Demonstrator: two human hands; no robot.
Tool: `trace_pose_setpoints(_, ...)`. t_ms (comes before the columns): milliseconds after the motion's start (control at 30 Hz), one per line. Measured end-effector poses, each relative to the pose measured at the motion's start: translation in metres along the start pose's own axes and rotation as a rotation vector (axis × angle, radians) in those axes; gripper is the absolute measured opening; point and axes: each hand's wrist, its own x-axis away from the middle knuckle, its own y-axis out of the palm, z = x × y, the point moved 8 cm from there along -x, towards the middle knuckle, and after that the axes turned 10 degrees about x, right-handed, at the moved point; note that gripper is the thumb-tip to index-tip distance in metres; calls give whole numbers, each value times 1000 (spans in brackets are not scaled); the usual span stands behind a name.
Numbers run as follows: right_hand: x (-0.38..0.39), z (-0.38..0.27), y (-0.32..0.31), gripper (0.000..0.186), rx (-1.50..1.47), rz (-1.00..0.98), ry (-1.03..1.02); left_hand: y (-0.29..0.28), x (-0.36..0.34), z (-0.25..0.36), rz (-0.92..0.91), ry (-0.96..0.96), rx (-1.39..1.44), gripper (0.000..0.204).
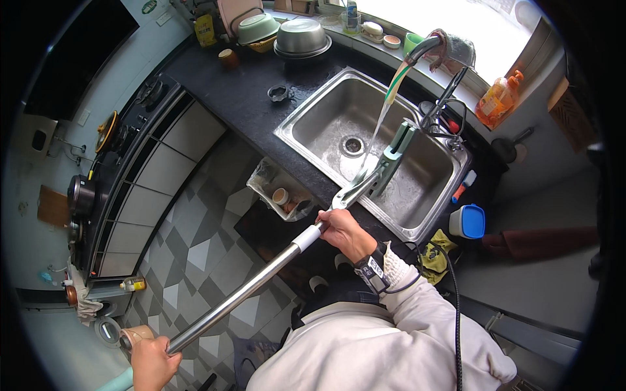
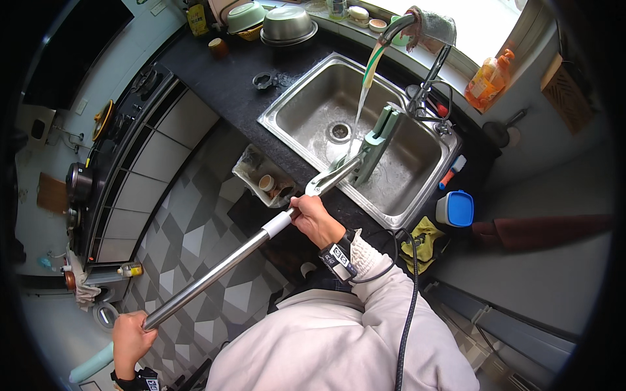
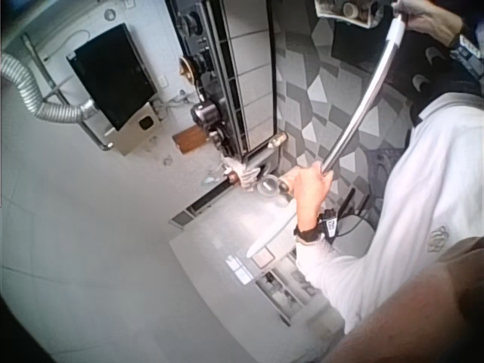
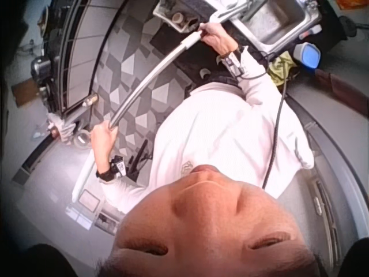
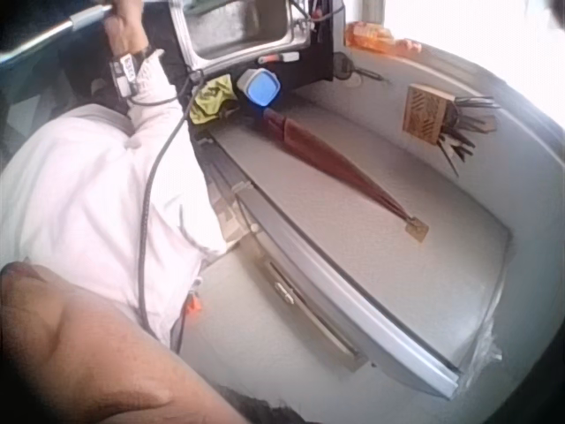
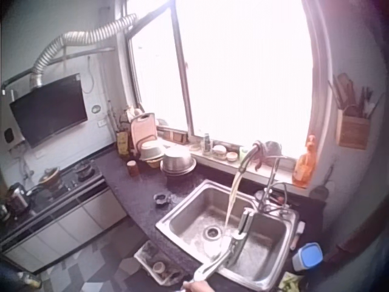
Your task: The person mops a geometric-patterned tiled floor in a kitchen using a flat mop. They repeatedly rinse the mop head under running tap water in the sink and wring it out before resuming mopping. The person also mops a small rug placed on the floor.
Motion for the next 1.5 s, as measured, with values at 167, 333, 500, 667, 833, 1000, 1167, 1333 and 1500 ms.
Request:
trace_pose_setpoints(167,-24,21,-1,12,113,-19,-13,29,21,-21,-72,-143,56,18)
trace_pose_setpoints(333,-35,36,0,20,291,-13,-83,51,37,-24,-170,-189,181,23)
trace_pose_setpoints(500,-29,38,2,21,323,-61,-62,63,55,-18,-225,-235,227,24)
trace_pose_setpoints(667,-22,36,12,14,40,-209,-14,68,63,-16,-197,-252,199,24)
trace_pose_setpoints(833,-24,38,11,11,11,-199,-14,72,63,-20,-181,-251,121,22)
trace_pose_setpoints(1000,-33,43,12,11,148,-186,-19,82,69,-21,-279,-276,92,25)
trace_pose_setpoints(1167,-32,44,17,14,223,-200,-49,77,77,-18,-321,-319,177,27)
trace_pose_setpoints(1333,-25,48,30,15,285,-236,-69,70,85,-25,-319,-373,93,29)
trace_pose_setpoints(1500,-26,53,34,20,354,-251,-70,78,89,-29,-290,-361,110,27)
